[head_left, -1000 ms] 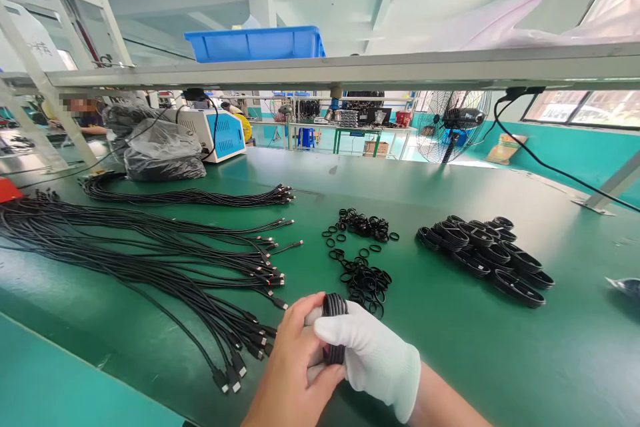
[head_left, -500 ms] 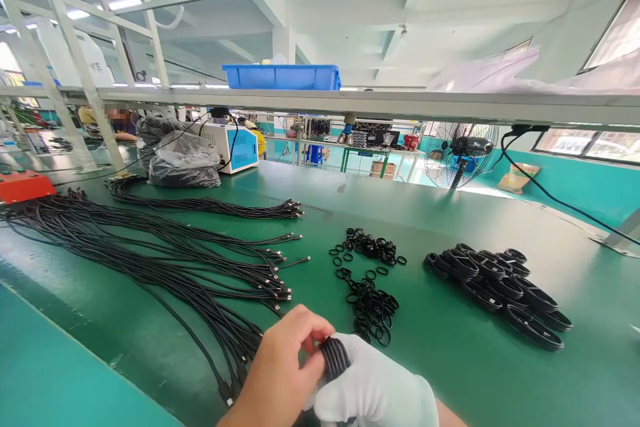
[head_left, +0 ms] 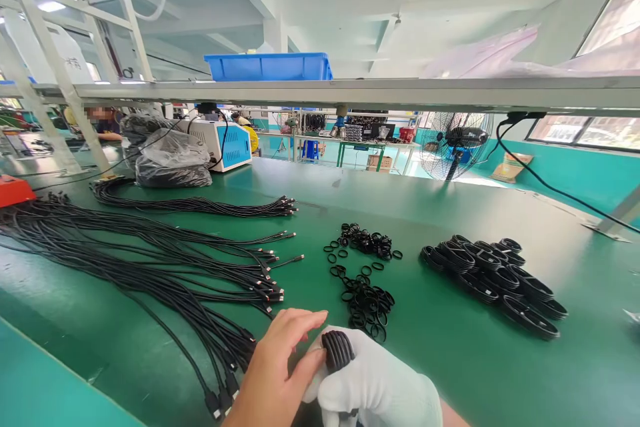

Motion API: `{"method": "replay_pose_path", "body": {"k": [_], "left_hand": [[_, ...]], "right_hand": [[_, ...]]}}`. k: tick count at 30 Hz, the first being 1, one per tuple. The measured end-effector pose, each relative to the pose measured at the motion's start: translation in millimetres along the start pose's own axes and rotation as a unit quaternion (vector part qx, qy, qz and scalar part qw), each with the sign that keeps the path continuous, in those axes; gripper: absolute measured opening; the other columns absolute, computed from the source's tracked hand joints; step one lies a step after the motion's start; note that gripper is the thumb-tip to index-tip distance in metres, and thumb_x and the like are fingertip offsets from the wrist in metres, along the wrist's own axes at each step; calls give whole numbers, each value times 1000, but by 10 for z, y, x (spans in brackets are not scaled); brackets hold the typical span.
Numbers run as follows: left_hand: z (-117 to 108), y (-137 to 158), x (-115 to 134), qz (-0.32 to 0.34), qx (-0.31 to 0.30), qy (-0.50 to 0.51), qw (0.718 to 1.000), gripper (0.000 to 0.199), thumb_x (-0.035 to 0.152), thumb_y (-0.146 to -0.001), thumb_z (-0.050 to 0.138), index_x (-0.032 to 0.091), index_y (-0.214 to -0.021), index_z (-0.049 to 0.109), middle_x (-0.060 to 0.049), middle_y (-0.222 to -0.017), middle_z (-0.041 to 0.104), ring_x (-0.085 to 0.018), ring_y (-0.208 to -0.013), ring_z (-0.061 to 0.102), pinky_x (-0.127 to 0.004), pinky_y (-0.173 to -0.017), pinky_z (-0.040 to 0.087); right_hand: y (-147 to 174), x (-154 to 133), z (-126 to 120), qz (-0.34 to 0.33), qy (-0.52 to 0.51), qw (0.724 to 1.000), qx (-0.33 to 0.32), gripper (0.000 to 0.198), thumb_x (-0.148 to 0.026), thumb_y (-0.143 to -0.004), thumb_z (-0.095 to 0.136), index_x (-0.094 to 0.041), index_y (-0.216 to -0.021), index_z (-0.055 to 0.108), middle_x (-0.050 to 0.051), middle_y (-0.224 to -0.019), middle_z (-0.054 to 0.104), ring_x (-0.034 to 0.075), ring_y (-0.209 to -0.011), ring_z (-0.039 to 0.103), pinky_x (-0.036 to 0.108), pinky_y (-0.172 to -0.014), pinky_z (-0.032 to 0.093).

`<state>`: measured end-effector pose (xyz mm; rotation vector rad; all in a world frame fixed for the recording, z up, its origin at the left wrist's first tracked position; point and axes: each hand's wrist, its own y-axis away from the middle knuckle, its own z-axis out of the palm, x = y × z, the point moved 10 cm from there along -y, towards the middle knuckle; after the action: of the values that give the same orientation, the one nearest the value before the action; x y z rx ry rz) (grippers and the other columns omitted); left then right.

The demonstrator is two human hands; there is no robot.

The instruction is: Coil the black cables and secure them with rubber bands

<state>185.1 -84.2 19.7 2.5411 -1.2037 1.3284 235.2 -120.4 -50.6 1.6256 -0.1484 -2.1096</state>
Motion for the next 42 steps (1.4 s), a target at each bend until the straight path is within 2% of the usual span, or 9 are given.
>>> {"method": "replay_pose_path", "body": {"k": [7,11,15,18,21,24,27,36,42], "left_hand": [[82,39,96,48,-12,-39,998,34,19,-88,43,27,-116,60,-4,-109,66,-21,-98,59,-34,-88,49],[88,-35,51,-12,-47,11,999,34,19,-87,42,27,-114,61,-4,-111,65,-20,-100,59,-33,-90,47],[-115,-104,-152,-105,-11,58,993,29,26,-86,45,25,-109,63,-3,-105,66,-19,-92,61,-30,-82,50],[-238,-156,-295,-139,-2,56,989,26,31,-85,47,24,-103,64,-3,-101,67,-18,-88,60,-30,-78,49],[-263,-249,-391,-150,-24,35,988,26,35,-85,46,24,-103,63,-1,-98,67,-18,-86,60,-29,-76,47],[-166,-372,-391,-131,-61,-32,989,24,32,-85,43,23,-96,62,-1,-90,67,-17,-79,60,-27,-70,45],[76,-469,-259,-86,-103,-86,987,19,24,-82,45,23,-83,63,1,-79,66,-17,-72,59,-26,-63,41],[781,-513,140,34,-193,-150,969,29,6,-73,46,27,-80,67,0,-84,64,-18,-74,59,-26,-64,38],[654,-521,-13,28,-185,-195,963,28,8,-78,40,24,-82,63,-2,-84,62,-19,-74,57,-27,-63,36]], "right_hand": [[29,-52,16,-4,-8,1000,24,9,-16,-54,61,-11,-61,59,-1,-45,54,7,-38,49,15,-34,38],[77,-161,69,-32,-92,995,4,20,-25,-55,65,-10,-68,59,1,-49,55,8,-37,50,15,-31,37],[66,-88,-29,-31,-149,988,13,35,-27,-56,71,-11,-84,57,6,-73,63,13,-52,60,18,-37,44],[69,-90,-170,-43,-160,985,54,38,-25,-58,69,-13,-90,53,6,-77,65,13,-52,59,20,-38,42],[164,-254,-497,-99,-145,969,174,32,-24,-62,67,-13,-89,53,0,-57,59,8,-40,47,19,-35,32],[387,-477,-892,-196,-181,916,299,33,-27,-66,70,-15,-90,53,-2,-58,57,7,-43,45,20,-39,32],[524,-550,-1124,-243,-239,876,342,39,-32,-63,75,-17,-91,52,0,-69,60,11,-55,54,22,-46,41],[526,-502,-1204,-222,-226,879,357,40,-36,-62,77,-19,-89,54,3,-80,63,19,-71,65,32,-63,53],[496,-517,-1105,-214,-219,890,337,41,-37,-61,76,-18,-90,54,4,-82,63,18,-66,65,30,-58,52]]}}
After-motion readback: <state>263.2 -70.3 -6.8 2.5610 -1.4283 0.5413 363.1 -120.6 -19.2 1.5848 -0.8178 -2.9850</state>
